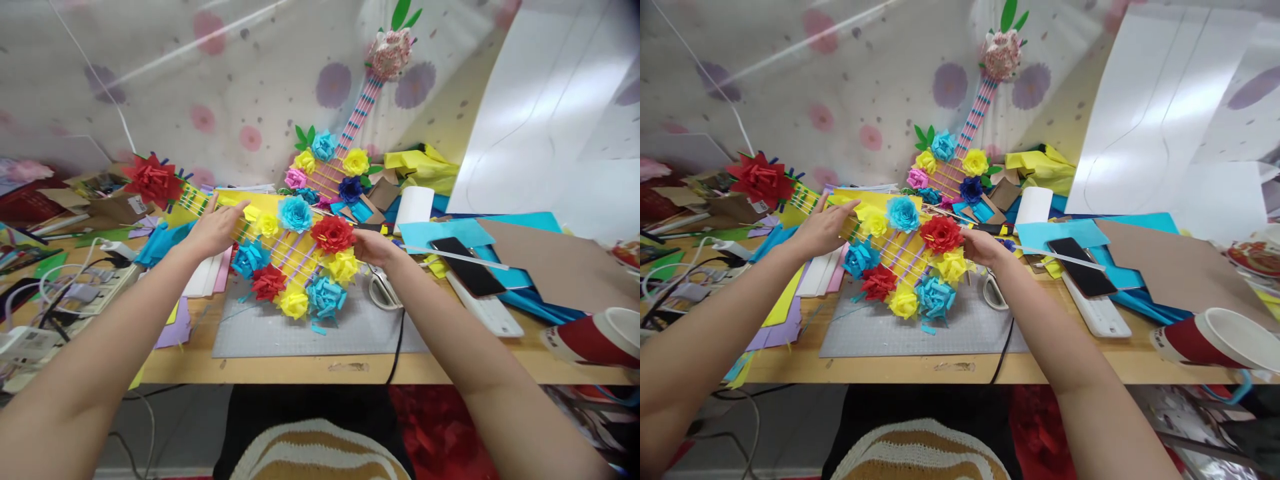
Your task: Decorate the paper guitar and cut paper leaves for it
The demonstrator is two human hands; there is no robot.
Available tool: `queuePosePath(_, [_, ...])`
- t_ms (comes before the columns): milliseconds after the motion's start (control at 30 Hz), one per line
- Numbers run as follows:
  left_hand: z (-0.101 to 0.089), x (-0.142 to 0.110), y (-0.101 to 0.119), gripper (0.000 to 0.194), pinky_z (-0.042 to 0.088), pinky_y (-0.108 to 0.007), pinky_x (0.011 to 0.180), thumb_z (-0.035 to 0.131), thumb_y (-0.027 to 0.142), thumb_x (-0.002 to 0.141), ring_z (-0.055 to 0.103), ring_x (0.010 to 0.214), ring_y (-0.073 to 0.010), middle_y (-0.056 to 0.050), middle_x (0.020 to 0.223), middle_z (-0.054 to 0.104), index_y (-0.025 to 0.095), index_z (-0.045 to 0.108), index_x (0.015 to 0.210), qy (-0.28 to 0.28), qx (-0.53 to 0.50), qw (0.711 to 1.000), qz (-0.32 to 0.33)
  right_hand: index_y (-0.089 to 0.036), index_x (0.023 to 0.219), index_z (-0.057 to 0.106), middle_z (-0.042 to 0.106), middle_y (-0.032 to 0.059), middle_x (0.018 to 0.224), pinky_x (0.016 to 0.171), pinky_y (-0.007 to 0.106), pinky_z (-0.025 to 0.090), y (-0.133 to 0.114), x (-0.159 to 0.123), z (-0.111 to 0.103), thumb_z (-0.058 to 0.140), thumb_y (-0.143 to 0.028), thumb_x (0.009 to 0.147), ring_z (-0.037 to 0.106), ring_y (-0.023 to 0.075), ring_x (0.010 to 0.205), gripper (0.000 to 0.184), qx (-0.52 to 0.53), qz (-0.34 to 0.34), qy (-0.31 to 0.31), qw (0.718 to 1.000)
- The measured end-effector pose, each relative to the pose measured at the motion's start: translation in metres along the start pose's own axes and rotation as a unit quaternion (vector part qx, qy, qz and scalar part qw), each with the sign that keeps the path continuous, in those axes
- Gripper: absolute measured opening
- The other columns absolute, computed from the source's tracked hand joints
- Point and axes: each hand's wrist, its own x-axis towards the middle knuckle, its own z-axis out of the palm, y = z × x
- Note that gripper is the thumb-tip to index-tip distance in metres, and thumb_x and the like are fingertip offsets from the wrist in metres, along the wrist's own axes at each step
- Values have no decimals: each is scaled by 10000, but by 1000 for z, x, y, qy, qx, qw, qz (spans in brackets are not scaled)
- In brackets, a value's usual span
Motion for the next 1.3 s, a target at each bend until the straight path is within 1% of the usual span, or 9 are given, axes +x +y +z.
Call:
queuePosePath(167, [15, -5, -4, 753, 68, -451, 1091, 508, 195, 690, 461, 1181, -245, -82, 1164, 585, 187, 206, 1379, 21, -9, 1000, -18, -185, 990, 626, 656, 55, 1041, 715, 222, 489, 3, -3, 1, 547, -346, 771, 611, 146, 910, 282, 81, -43, -58, 994])
queuePosePath(400, [19, -6, -11, 759, 62, -461, 1093, 507, 202, 693, 485, 1158, -250, -91, 1153, 594, 155, 196, 1383, 61, 15, 998, 2, -174, 864, 665, 667, 17, 802, 421, 153, 370, -2, -1, 1, 657, -326, 671, 533, 60, 541, 245, 97, -41, -51, 993])
queuePosePath(533, [18, -5, -12, 717, 67, -469, 1097, 505, 209, 708, 473, 1173, -252, -92, 1160, 591, 170, 238, 1373, 144, -11, 989, -11, -195, 940, 673, 675, 27, 868, 561, 187, 466, -22, -8, 0, 664, -376, 670, 603, 111, 699, 325, 1, -94, -33, 995])
queuePosePath(633, [17, -6, -11, 691, 44, -485, 1105, 494, 194, 717, 459, 1186, -250, -91, 1163, 591, 164, 259, 1367, 230, -30, 973, -15, -197, 967, 673, 682, 23, 881, 677, 247, 500, -38, -16, 3, 689, -385, 639, 618, 152, 783, 378, -85, -179, -24, 980])
queuePosePath(767, [12, -8, -8, 641, 10, -502, 1119, 508, 188, 726, 400, 1241, -252, -71, 1222, 560, 212, 319, 1338, 297, -116, 947, -37, -176, 1030, 653, 683, 32, 931, 785, 315, 491, -48, -26, 14, 634, -367, 692, 613, 195, 889, 389, -199, -309, 79, 927])
queuePosePath(900, [5, -8, -5, 626, -2, -497, 1131, 556, 189, 715, 283, 1318, -248, -48, 1341, 454, 242, 354, 1305, 331, -171, 927, -55, -189, 1136, 596, 656, 42, 1050, 840, 342, 477, -48, -39, 28, 524, -258, 775, 609, 197, 938, 374, -324, -387, 209, 838])
queuePosePath(1100, [7, -28, 1, 755, -33, -473, 1124, 596, 124, 645, 158, 1362, -239, -115, 1432, 294, 172, 276, 1326, 347, -110, 931, -33, -184, 1198, 538, 616, 76, 1142, 903, 369, 458, -47, -47, 35, 405, -222, 843, 576, 207, 1041, 381, -439, -463, 276, 719])
queuePosePath(1200, [23, -53, 10, 634, 48, -478, 1122, 614, 161, 638, 262, 1321, -257, -124, 1342, 391, 192, 381, 1227, 376, -159, 906, -107, -171, 1199, 527, 617, 93, 1139, 921, 357, 454, -45, -46, 34, 367, -218, 869, 569, 200, 1061, 370, -465, -485, 290, 682])
queuePosePath(1300, [44, -72, 19, 441, 200, -472, 1078, 623, 227, 646, 359, 1240, -266, -140, 1183, 475, 170, 470, 1055, 431, -250, 837, -225, -160, 1198, 525, 612, 101, 1147, 959, 355, 435, -41, -46, 35, 355, -210, 880, 553, 194, 1092, 364, -482, -509, 295, 650])
